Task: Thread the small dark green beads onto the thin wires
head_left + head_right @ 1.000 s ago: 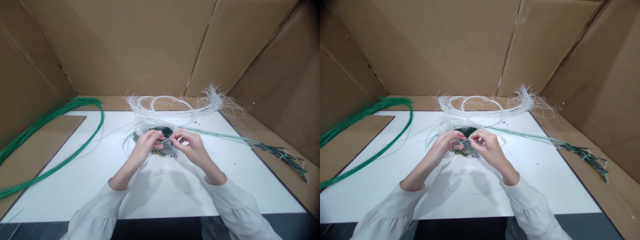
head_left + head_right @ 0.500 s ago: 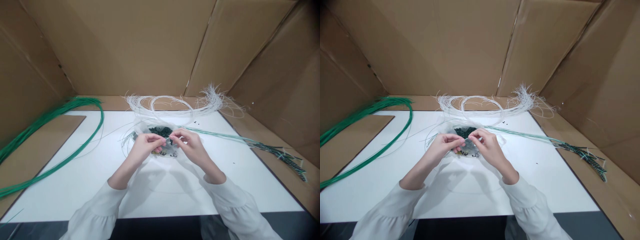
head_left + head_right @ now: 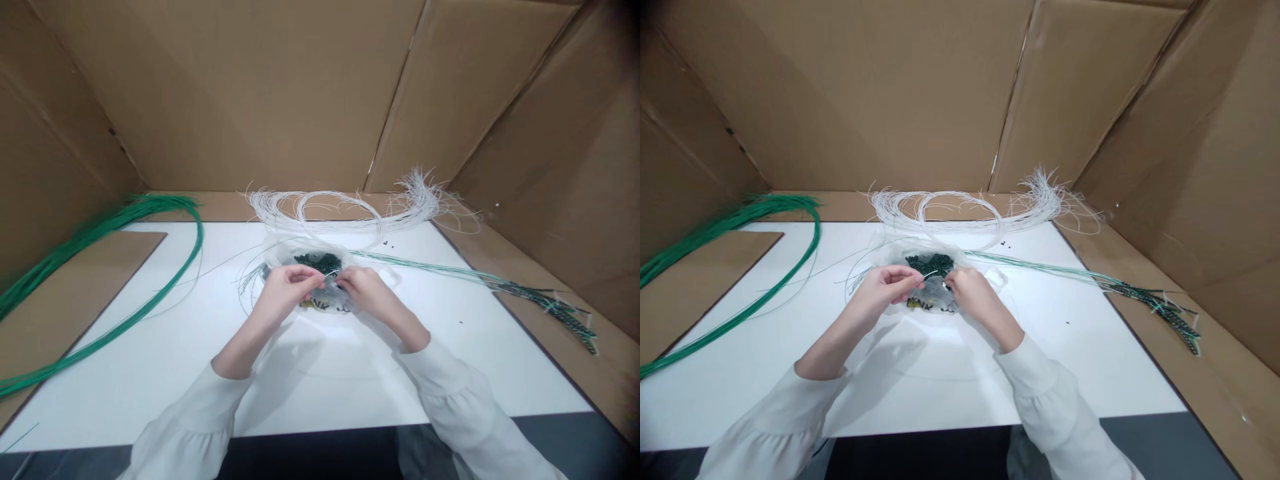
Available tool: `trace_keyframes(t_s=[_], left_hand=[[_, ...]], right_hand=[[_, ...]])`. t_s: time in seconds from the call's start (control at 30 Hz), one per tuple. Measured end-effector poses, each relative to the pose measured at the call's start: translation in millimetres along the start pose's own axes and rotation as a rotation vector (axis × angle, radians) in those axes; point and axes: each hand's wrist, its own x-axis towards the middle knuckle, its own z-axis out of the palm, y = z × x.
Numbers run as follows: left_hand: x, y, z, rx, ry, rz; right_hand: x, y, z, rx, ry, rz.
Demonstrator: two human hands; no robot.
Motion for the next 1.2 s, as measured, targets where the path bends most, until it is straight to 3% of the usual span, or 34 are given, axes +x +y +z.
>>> trace_keyframes(t_s=[0.17, 0.47, 0.57, 0.7, 0.87, 1.2], left_hand=[[2, -3, 0.5, -0.004, -0.013, 0.047], [-1, 0, 0.5, 0.026, -0.02, 0.086], [-1, 0, 1.3, 0.029, -0.007, 0.11], [-1, -1, 1.8, 0.023, 0.022, 0.136], [-6, 1, 2.9, 0.008, 0.136, 0.216], [-15, 0, 9.3, 0.068, 0.193, 0.395]], right_hand=[[2, 4, 12, -0.248, -0.079, -0.001], [0, 3, 7, -0.237, -0.058, 0.101], [-2, 2, 3, -0.022, 0.041, 0.109], [-6, -10, -10, 0.619, 0.22, 0.163], [-9, -25, -20, 1.258, 0.19, 0.244], [-12, -32, -23, 1.56, 0.141, 0.234]])
